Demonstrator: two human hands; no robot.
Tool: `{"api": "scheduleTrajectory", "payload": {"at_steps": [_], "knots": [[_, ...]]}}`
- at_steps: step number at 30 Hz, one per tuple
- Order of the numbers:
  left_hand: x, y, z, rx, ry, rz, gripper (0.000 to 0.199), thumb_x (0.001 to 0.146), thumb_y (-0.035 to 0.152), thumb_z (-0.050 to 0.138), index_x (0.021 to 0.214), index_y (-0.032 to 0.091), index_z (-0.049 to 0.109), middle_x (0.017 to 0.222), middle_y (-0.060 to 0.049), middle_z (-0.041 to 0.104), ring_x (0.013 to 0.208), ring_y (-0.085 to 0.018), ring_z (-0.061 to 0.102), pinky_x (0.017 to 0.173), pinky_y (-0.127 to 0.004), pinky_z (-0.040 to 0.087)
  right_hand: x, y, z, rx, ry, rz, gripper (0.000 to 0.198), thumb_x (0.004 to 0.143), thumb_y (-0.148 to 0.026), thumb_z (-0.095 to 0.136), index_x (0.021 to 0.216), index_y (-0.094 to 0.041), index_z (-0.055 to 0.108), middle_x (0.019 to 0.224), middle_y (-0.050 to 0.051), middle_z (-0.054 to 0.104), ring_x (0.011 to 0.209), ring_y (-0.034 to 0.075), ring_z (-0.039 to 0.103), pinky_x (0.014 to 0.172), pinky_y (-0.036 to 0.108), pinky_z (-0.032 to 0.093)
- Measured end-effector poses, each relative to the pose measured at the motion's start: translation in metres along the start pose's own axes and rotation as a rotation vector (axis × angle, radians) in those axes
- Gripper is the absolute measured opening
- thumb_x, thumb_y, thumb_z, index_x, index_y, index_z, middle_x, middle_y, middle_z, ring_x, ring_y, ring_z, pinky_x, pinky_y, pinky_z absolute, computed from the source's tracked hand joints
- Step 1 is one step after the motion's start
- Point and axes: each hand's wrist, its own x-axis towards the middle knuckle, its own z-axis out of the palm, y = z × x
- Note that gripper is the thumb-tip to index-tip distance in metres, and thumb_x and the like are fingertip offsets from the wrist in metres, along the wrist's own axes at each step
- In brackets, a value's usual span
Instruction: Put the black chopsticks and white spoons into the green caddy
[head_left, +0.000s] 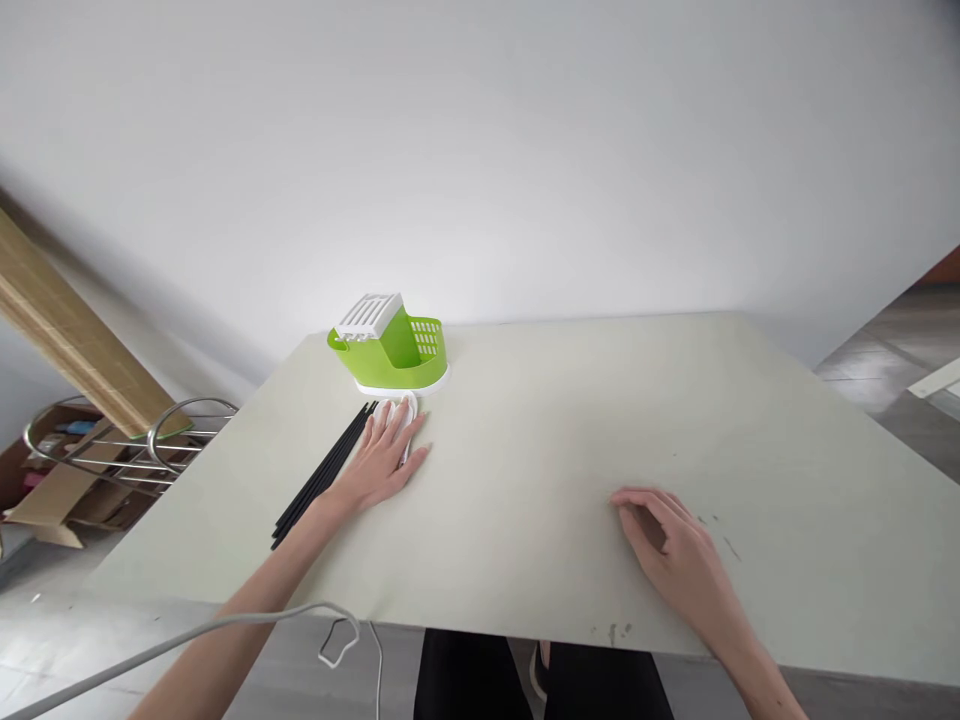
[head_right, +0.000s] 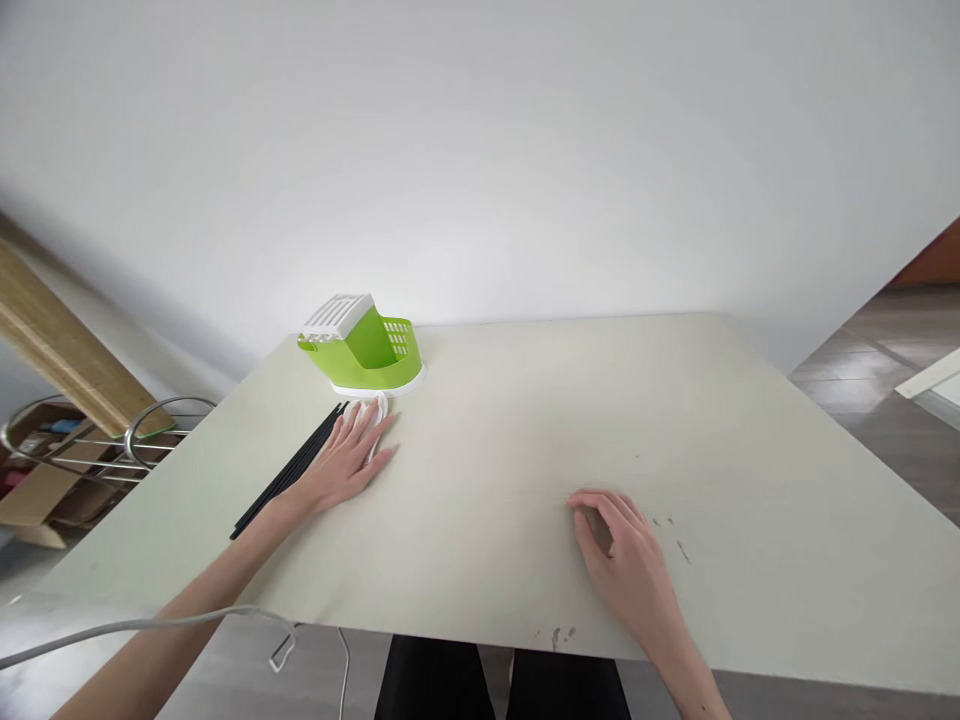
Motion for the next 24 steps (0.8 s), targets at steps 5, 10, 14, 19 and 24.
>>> {"api": "scheduleTrajectory", "payload": {"at_steps": [5, 10, 14, 19, 24], "knots": [[0.002, 0.013, 0.002, 0.01, 0.026, 0.004, 0.066, 0.107, 0.059, 0.035, 0.167, 0.033, 0.029, 0.178, -0.008, 0.009, 0.163, -0.04, 0.004, 0.126, -0.071, 0.012, -0.001, -0.003, -0.001, 0.0, 0.005, -0.003, 0.031, 0.105, -0.049, 0.047, 0.113, -0.03, 0.069, 0.126, 0.01, 0.071, 0.118, 0.03, 0.065, 0.08, 0.039, 0.059], [0.003, 0.007, -0.005, -0.028, 0.056, -0.028, 0.069, 0.107, 0.059, 0.034, 0.168, 0.029, 0.027, 0.178, -0.009, 0.011, 0.163, -0.038, 0.003, 0.128, -0.065, 0.012, -0.002, -0.005, -0.002, 0.001, 0.007, -0.001, 0.031, 0.105, -0.05, 0.047, 0.113, -0.03, 0.069, 0.125, 0.011, 0.071, 0.118, 0.031, 0.065, 0.073, 0.037, 0.058], [0.003, -0.013, -0.009, -0.056, 0.057, -0.033, 0.071, 0.105, 0.061, 0.039, 0.167, 0.027, 0.029, 0.178, -0.009, 0.012, 0.163, -0.038, 0.003, 0.128, -0.064, 0.014, -0.001, -0.006, -0.002, -0.003, 0.007, 0.006, 0.03, 0.105, -0.048, 0.047, 0.112, -0.03, 0.069, 0.124, 0.01, 0.072, 0.118, 0.03, 0.065, 0.073, 0.036, 0.057], [0.002, -0.02, -0.003, -0.101, 0.023, 0.031, 0.07, 0.105, 0.058, 0.044, 0.167, 0.029, 0.03, 0.177, -0.007, 0.013, 0.162, -0.04, 0.003, 0.128, -0.064, 0.02, -0.001, -0.006, -0.002, -0.018, 0.008, 0.021, 0.029, 0.105, -0.049, 0.047, 0.11, -0.03, 0.069, 0.124, 0.009, 0.072, 0.119, 0.031, 0.063, 0.065, 0.033, 0.055], [0.009, 0.006, 0.009, -0.111, 0.031, 0.109, 0.064, 0.109, 0.05, 0.037, 0.169, 0.029, 0.026, 0.178, -0.005, 0.002, 0.162, -0.04, -0.005, 0.128, -0.064, 0.018, -0.002, -0.005, -0.002, -0.025, 0.002, 0.025, 0.029, 0.105, -0.048, 0.047, 0.11, -0.03, 0.069, 0.126, 0.009, 0.071, 0.119, 0.031, 0.063, 0.069, 0.034, 0.056]]}}
